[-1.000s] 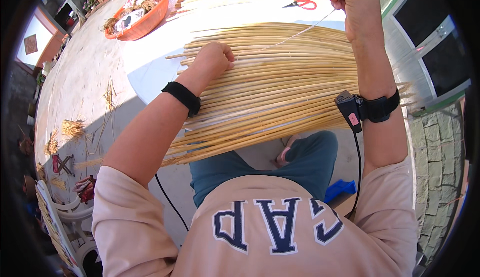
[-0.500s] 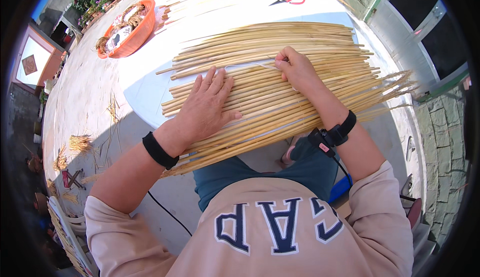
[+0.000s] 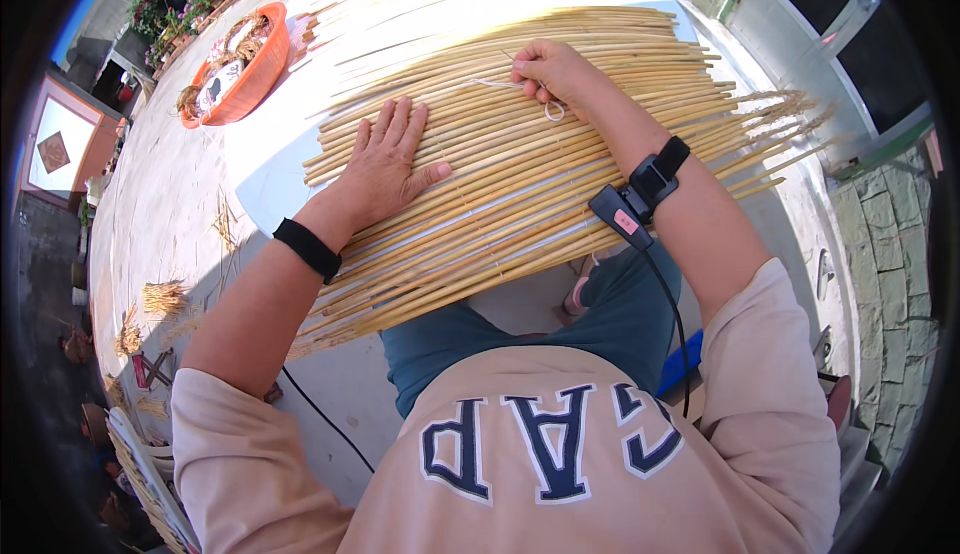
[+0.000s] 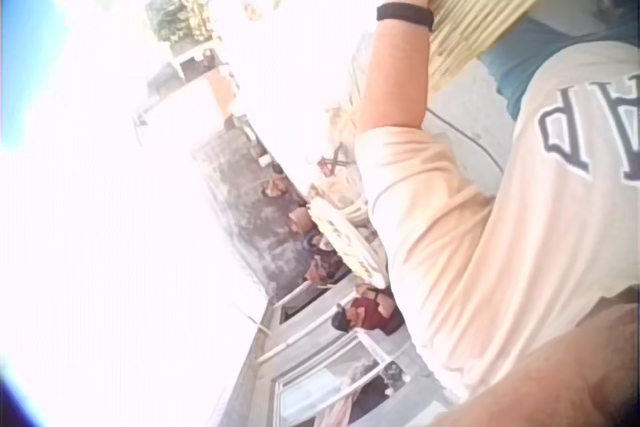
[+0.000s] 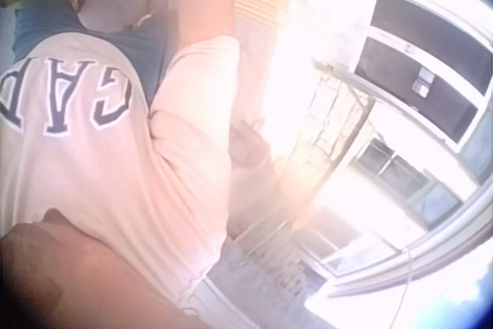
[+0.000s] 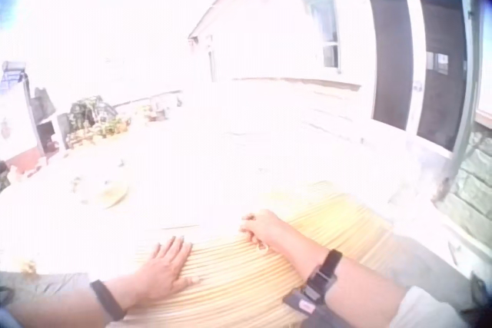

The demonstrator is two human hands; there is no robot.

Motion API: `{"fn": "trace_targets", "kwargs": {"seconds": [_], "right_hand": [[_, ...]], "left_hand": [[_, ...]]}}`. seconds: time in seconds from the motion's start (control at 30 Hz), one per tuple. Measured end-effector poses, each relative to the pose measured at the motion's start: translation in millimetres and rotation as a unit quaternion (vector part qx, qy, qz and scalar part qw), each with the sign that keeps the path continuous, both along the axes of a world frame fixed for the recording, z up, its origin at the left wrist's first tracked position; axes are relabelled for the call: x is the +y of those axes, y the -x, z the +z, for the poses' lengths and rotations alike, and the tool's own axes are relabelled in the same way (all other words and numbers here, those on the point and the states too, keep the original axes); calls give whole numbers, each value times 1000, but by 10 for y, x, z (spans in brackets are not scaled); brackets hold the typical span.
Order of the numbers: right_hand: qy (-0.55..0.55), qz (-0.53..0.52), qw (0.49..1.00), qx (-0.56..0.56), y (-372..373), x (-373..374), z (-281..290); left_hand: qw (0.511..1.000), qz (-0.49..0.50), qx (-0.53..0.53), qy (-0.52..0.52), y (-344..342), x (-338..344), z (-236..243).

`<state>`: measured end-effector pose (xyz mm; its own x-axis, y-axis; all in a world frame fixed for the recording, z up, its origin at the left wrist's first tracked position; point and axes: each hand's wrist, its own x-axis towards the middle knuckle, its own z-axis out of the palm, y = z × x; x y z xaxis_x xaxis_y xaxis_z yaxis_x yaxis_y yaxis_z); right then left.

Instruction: The person weaves together thin bamboo sticks using a white string and a needle.

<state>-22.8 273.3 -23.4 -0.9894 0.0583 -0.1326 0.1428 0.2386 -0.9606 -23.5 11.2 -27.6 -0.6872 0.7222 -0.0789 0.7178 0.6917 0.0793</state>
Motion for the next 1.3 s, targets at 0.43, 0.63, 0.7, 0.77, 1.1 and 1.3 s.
{"fn": "trace_targets", "kwargs": {"seconds": [0.43, 0.63, 0.7, 0.77, 1.1, 1.3], "right_hand": [[108, -51, 977, 177, -78, 274, 729], [124, -131, 940, 289, -321, 444, 1058], [122, -103, 937, 310, -296, 361, 1048], [127, -82, 934, 325, -248, 289, 1001], [117, -104, 943, 294, -269, 216, 879], [52, -119, 981, 147, -784, 169, 440]], "left_hand": [[999, 47, 13, -20, 329, 47, 45], [991, -119, 0, -67, -594, 190, 291], [990, -141, 10, -19, -824, 144, 183], [986, -163, 21, 27, -841, 127, 133], [987, -159, 30, 1, -701, 21, 132], [985, -166, 43, 8, -766, 36, 140]]}}
